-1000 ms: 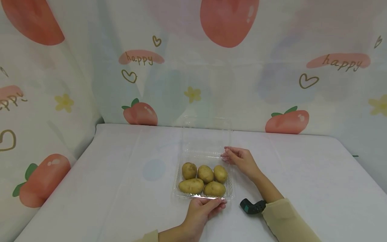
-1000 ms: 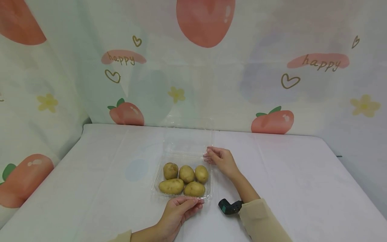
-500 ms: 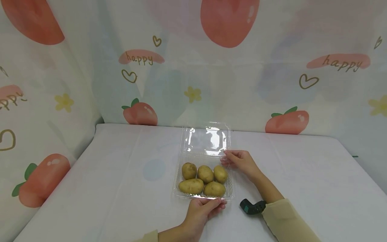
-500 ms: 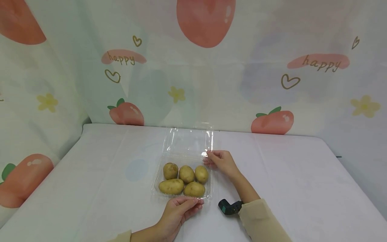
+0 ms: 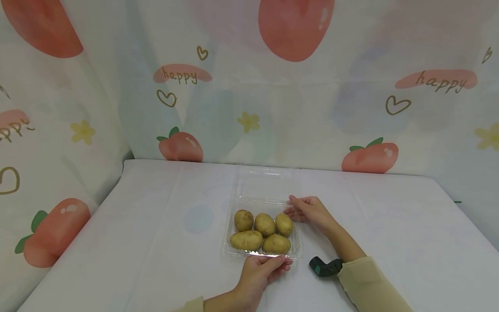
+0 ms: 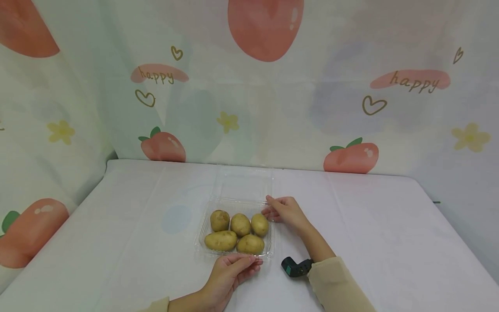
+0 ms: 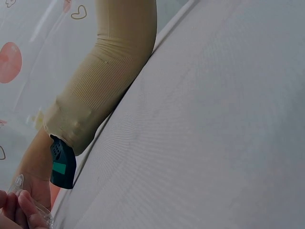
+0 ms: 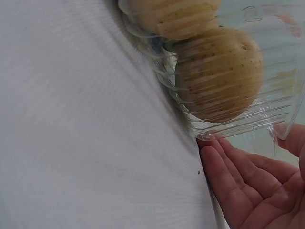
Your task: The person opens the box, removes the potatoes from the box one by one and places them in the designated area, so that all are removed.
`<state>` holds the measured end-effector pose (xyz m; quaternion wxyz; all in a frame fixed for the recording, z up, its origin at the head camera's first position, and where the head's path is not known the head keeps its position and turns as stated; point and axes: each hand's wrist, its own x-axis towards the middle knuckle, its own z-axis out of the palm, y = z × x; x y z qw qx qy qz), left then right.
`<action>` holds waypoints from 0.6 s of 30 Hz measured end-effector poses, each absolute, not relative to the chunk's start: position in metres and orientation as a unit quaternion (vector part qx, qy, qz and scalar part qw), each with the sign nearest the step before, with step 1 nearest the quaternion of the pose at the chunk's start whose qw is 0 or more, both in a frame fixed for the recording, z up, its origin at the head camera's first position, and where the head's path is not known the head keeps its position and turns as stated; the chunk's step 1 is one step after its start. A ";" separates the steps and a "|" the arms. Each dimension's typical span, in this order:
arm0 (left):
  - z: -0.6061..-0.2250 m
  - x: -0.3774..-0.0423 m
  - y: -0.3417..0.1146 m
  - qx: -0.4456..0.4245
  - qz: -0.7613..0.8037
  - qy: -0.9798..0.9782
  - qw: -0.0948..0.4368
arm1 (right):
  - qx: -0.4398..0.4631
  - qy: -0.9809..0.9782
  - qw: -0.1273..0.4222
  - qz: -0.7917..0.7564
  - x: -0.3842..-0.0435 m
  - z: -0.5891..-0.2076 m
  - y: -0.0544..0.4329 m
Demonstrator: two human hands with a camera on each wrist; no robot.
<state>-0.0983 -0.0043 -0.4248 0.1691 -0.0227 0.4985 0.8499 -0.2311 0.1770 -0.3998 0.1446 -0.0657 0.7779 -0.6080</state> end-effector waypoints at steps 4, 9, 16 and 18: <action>-0.425 -0.098 -0.004 -0.020 0.850 0.498 0.170 | -0.064 0.773 0.149 -0.614 -0.231 -0.400 0.177; -0.425 -0.098 -0.004 -0.020 0.851 0.497 0.171 | -0.059 0.766 0.155 -0.621 -0.231 -0.401 0.177; -0.423 -0.098 -0.004 -0.029 0.849 0.498 0.175 | -0.046 0.759 0.151 -0.631 -0.231 -0.402 0.175; -0.422 -0.098 -0.004 -0.032 0.848 0.499 0.177 | -0.043 0.757 0.151 -0.634 -0.231 -0.402 0.175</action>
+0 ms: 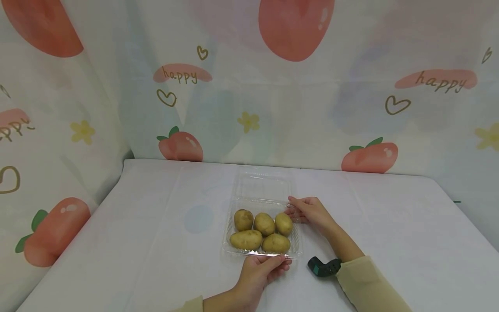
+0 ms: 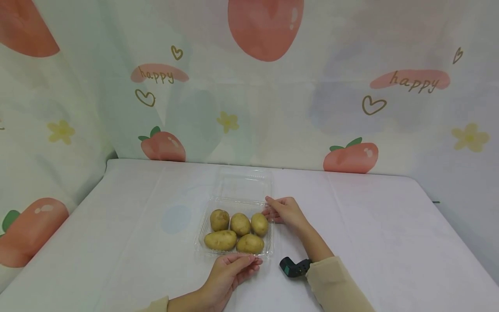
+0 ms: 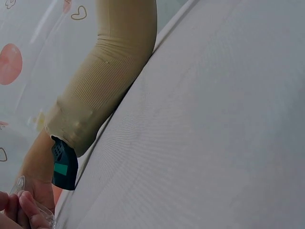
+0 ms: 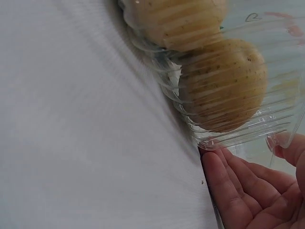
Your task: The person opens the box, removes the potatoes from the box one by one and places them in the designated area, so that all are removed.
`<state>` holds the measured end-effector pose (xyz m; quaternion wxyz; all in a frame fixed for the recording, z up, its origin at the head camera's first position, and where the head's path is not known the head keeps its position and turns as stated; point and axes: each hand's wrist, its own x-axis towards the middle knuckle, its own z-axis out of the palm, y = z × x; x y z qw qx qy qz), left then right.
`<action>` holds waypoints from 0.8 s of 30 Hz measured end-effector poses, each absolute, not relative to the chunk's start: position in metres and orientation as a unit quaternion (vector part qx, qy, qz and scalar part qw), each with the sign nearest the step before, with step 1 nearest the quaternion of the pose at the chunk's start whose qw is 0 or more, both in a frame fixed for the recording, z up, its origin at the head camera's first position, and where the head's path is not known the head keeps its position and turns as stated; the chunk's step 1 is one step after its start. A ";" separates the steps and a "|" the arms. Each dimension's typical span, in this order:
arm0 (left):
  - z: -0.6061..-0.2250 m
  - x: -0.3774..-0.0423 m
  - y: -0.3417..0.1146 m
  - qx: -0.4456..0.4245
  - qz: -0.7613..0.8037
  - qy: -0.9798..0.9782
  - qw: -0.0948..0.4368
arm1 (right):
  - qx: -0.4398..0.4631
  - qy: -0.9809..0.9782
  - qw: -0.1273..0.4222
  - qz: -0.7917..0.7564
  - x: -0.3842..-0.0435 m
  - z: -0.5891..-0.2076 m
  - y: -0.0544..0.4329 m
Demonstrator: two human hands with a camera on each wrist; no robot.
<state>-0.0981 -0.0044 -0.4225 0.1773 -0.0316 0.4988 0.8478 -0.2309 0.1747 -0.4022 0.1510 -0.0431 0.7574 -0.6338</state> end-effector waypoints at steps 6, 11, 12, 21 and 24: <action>-0.422 -0.097 -0.006 -0.038 0.848 0.495 0.187 | -0.037 0.758 0.148 -0.634 -0.231 -0.405 0.173; -0.421 -0.098 -0.006 -0.050 0.847 0.491 0.196 | -0.041 0.759 0.149 -0.632 -0.231 -0.407 0.174; -0.421 -0.097 -0.007 -0.054 0.847 0.490 0.197 | -0.042 0.759 0.149 -0.632 -0.232 -0.407 0.174; -0.417 -0.096 -0.006 -0.071 0.845 0.490 0.201 | -0.054 0.752 0.150 -0.639 -0.231 -0.406 0.176; -0.415 -0.095 -0.006 -0.073 0.846 0.490 0.199 | -0.048 0.753 0.149 -0.639 -0.231 -0.405 0.176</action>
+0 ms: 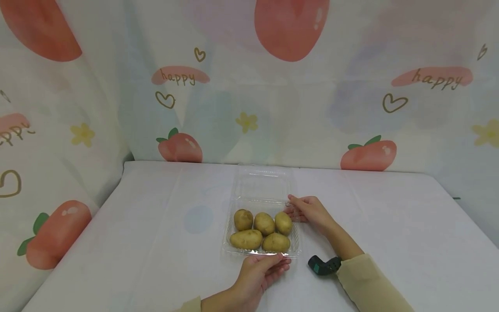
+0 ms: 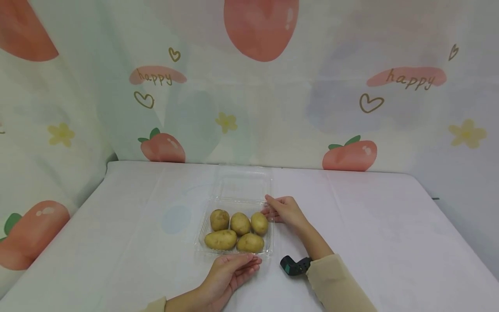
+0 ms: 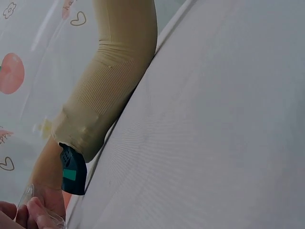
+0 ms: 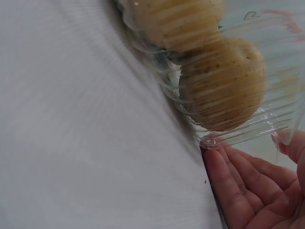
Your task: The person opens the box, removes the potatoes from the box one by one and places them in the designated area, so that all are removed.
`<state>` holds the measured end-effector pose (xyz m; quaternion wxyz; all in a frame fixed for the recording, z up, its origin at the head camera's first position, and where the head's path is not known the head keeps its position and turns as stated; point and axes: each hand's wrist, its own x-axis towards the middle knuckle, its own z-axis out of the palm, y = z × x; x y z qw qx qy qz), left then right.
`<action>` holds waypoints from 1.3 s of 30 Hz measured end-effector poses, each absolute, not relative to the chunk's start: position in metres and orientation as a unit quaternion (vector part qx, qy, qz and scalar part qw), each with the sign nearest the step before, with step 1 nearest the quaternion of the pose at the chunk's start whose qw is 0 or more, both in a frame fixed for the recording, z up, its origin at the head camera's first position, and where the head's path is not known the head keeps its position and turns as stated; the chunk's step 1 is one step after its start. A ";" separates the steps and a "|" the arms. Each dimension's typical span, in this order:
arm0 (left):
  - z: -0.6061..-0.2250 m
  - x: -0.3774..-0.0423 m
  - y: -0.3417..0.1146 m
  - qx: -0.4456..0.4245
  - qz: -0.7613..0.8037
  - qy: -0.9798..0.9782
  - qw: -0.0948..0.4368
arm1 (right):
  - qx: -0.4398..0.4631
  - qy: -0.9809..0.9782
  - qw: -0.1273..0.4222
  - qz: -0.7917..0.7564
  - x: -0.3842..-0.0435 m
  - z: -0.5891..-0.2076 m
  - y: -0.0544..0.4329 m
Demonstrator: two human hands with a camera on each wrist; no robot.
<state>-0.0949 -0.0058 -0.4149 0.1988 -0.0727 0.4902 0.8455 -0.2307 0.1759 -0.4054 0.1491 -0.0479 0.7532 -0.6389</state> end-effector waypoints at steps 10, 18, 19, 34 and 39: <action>-0.411 -0.092 -0.010 -0.082 0.845 0.497 0.179 | -0.046 0.742 0.151 -0.652 -0.232 -0.407 0.176; -0.411 -0.092 -0.019 -0.093 0.843 0.499 0.176 | -0.044 0.741 0.150 -0.653 -0.233 -0.408 0.177; -0.411 -0.093 -0.020 -0.094 0.843 0.499 0.177 | -0.044 0.742 0.151 -0.651 -0.233 -0.408 0.177; -0.412 -0.089 -0.039 -0.097 0.839 0.507 0.170 | -0.041 0.733 0.158 -0.660 -0.233 -0.411 0.177; -0.410 -0.087 -0.046 -0.102 0.840 0.508 0.164 | -0.038 0.737 0.158 -0.656 -0.233 -0.411 0.178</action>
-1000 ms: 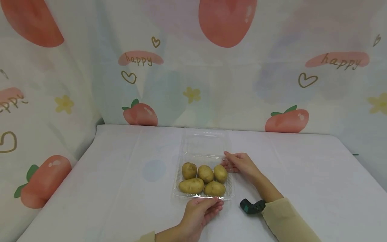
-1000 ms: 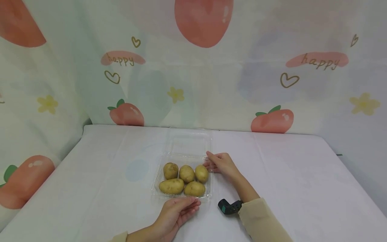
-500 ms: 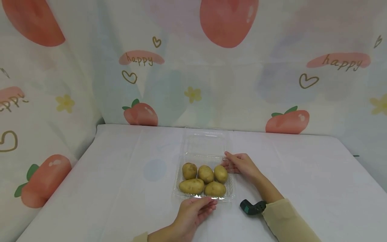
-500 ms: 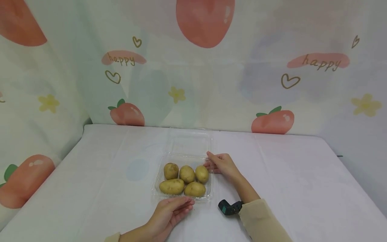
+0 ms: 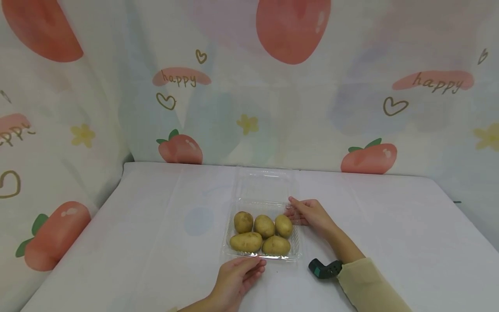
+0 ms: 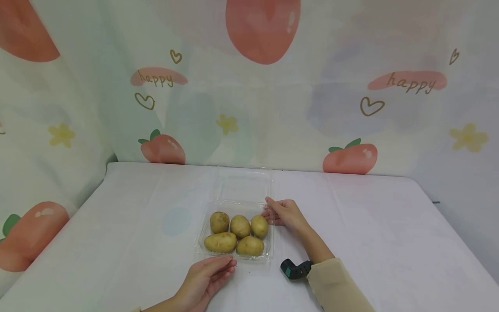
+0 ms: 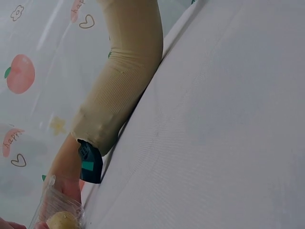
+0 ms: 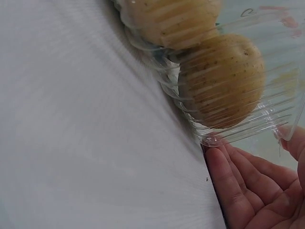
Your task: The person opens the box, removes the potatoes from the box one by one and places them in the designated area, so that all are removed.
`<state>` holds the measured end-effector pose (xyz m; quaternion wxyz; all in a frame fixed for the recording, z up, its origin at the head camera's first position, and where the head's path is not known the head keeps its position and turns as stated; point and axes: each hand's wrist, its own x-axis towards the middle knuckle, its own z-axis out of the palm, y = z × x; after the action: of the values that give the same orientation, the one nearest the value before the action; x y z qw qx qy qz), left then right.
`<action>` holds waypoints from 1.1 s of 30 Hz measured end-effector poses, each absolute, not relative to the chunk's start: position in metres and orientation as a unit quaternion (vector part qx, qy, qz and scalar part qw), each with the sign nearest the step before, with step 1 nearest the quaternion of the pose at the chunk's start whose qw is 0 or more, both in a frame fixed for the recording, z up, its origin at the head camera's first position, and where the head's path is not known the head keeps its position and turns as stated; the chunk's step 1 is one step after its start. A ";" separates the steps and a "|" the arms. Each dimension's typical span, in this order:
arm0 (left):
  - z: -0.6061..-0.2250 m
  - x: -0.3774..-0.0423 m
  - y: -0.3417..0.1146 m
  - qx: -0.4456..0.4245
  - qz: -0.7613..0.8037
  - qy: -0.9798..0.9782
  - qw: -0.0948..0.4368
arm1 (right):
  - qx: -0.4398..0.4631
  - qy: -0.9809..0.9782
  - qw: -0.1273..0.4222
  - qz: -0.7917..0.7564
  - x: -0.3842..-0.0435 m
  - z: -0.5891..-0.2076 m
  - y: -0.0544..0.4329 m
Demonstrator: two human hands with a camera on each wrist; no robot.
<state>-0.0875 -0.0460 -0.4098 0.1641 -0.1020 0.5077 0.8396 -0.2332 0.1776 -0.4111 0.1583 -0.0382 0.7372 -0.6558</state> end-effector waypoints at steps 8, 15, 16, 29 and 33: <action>-0.407 -0.089 -0.059 -0.110 0.839 0.509 0.161 | -0.033 0.734 0.161 -0.659 -0.233 -0.412 0.177; -0.409 -0.092 -0.071 -0.104 0.838 0.505 0.179 | -0.030 0.730 0.158 -0.664 -0.232 -0.411 0.176; -0.410 -0.092 -0.072 -0.104 0.839 0.503 0.180 | -0.029 0.731 0.158 -0.664 -0.232 -0.411 0.176; -0.411 -0.093 -0.081 -0.101 0.844 0.495 0.183 | -0.023 0.730 0.156 -0.665 -0.233 -0.411 0.177; -0.411 -0.094 -0.084 -0.103 0.836 0.513 0.167 | -0.024 0.729 0.156 -0.666 -0.233 -0.411 0.177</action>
<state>-0.0942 -0.0842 -0.4111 0.1667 -0.1034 0.5125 0.8360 -0.2327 0.1770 -0.4109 0.1562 -0.0237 0.7291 -0.6659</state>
